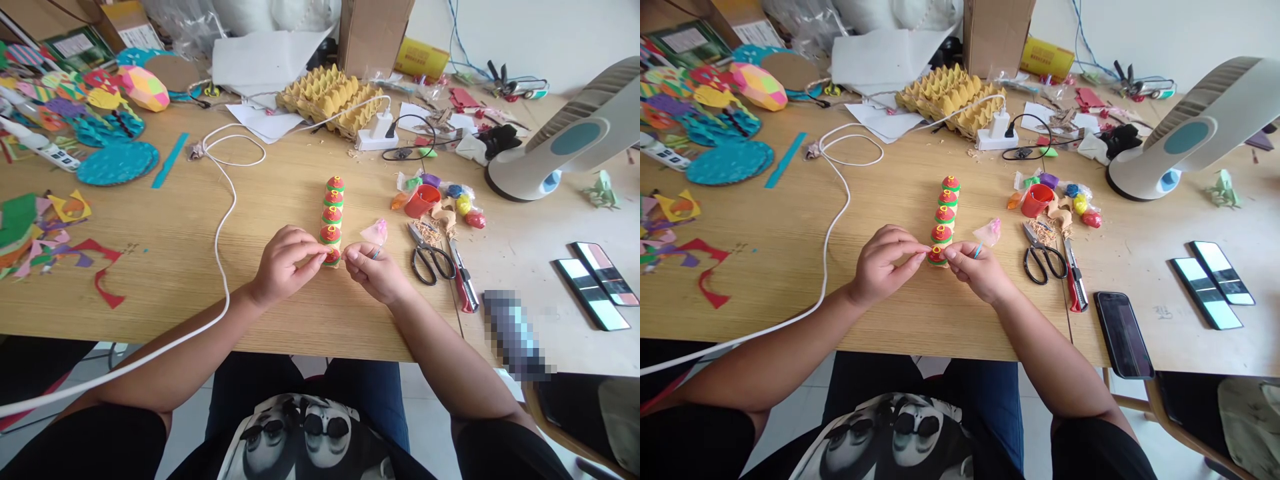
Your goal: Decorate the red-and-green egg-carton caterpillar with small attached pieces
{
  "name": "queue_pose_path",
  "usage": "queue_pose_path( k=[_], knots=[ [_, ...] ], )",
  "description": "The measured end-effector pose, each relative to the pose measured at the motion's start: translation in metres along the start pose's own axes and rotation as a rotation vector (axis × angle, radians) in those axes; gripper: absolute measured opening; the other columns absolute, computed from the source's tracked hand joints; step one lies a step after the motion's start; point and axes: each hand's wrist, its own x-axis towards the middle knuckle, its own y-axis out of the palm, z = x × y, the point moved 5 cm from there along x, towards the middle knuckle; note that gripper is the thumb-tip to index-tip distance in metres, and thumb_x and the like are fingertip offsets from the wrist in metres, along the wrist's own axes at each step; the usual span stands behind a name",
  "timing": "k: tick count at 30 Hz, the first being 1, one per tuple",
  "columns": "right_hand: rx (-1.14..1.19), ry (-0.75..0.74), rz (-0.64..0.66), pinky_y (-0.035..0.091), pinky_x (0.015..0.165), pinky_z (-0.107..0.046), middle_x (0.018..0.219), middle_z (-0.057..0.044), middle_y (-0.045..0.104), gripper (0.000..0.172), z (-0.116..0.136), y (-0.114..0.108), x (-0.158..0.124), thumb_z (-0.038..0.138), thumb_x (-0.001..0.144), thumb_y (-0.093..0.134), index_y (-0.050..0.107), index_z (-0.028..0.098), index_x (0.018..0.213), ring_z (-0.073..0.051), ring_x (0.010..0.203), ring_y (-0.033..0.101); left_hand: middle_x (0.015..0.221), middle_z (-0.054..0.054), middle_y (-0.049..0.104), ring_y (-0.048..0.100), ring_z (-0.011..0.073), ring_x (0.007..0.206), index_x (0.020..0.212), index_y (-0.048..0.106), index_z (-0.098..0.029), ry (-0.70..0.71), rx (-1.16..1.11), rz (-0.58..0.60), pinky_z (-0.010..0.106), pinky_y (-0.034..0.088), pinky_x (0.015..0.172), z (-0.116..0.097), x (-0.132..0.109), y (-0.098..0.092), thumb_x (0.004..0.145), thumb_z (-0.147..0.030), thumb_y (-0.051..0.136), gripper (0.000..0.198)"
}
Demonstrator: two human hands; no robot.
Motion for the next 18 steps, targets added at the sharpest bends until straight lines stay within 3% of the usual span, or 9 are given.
queue_pose_path(
  k=[7, 18],
  knots=[
    [0.046, -0.025, -0.032, 0.013, 0.047, -0.023, 0.057, 0.008, 0.04, 0.049, 0.003, -0.005, 0.004, 0.05, 0.064, 0.09, 0.052, 0.02, 0.073, -0.006, 0.051, 0.026, 0.084, 0.003, 0.072, 0.064, 0.0163, 0.081, 0.09, 0.074, -0.021, -0.063, -0.015, -0.025, 0.034, 0.052, 0.079, 0.003, 0.003, -0.003, 0.091, -0.02, 0.068, 0.007],
    [-0.031, -0.074, -0.107, 0.012, 0.047, -0.025, 0.053, 0.007, 0.033, 0.057, 0.007, -0.018, 0.009, 0.068, 0.078, 0.071, 0.043, 0.02, 0.062, -0.007, 0.048, 0.024, 0.085, 0.003, 0.07, 0.063, 0.0159, 0.083, 0.084, 0.068, -0.019, -0.292, -0.151, -0.052, 0.032, 0.052, 0.08, 0.024, 0.0, 0.001, 0.09, -0.026, 0.068, 0.009]
  ],
)
